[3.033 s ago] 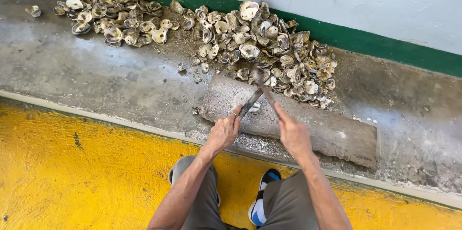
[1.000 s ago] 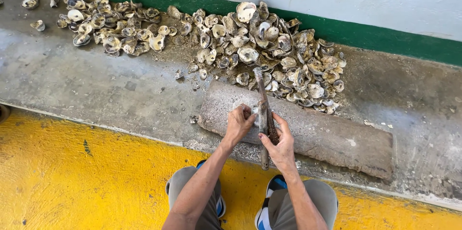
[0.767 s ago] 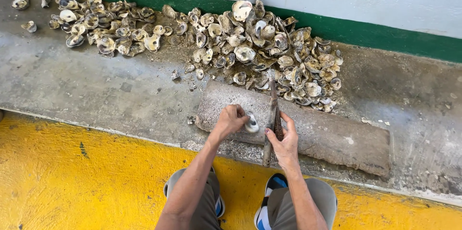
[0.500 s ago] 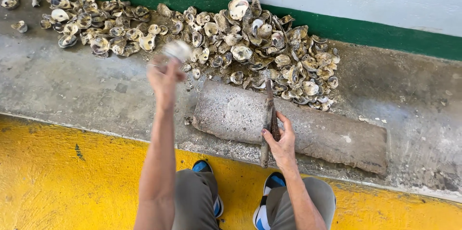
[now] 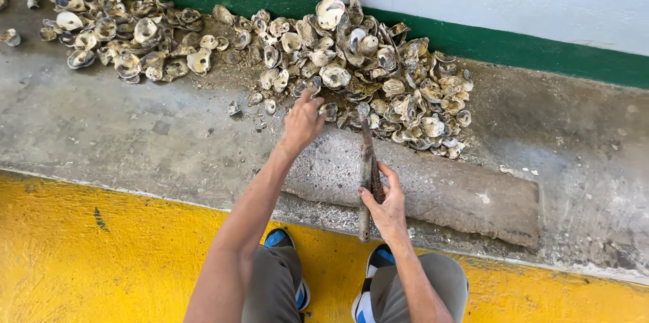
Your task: Opening oyster shells using tools to remove the meat.
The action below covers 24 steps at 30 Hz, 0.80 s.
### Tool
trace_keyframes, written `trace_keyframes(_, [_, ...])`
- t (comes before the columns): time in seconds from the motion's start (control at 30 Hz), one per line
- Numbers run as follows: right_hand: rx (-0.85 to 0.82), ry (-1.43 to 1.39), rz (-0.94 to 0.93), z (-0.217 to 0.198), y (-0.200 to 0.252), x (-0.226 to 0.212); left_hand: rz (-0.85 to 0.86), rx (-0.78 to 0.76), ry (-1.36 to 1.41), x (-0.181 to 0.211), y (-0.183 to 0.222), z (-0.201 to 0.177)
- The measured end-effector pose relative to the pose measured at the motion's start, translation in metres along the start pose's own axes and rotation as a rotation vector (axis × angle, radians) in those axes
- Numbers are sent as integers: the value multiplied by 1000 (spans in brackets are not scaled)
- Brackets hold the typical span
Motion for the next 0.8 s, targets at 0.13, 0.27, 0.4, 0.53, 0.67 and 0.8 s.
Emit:
trace_keyframes(0.13, [-16,2,-33,3,-1,-6,75,-19,-46,-15,-23,47])
trace_keyframes(0.27, [-1,39,30,2,-1,-8,105,63,-59,-21,-28,50])
trace_keyframes(0.4, [0,25,20,-2,-1,-5,10,62,76,-35,-23,42])
trace_keyframes(0.53, [7,26,21,-3,0,-5,-64,47,144,-45,-25,34])
trace_keyframes(0.67, [1,14,-4,-3,0,-4,-128,34,187,-54,-26,41])
trace_keyframes(0.8, [16,-18,-18,-7,-2,-5,-128,31,160,-34,-13,32])
Point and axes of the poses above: each hand's wrist, its own y-axis away from the middle knuckle, its own z-axis out of the palm, x = y × z, the point moved 6 cm from there along -y, towards the middle knuckle, and after that the axes turned 7 degrees about -y, right-handed, at the moved point
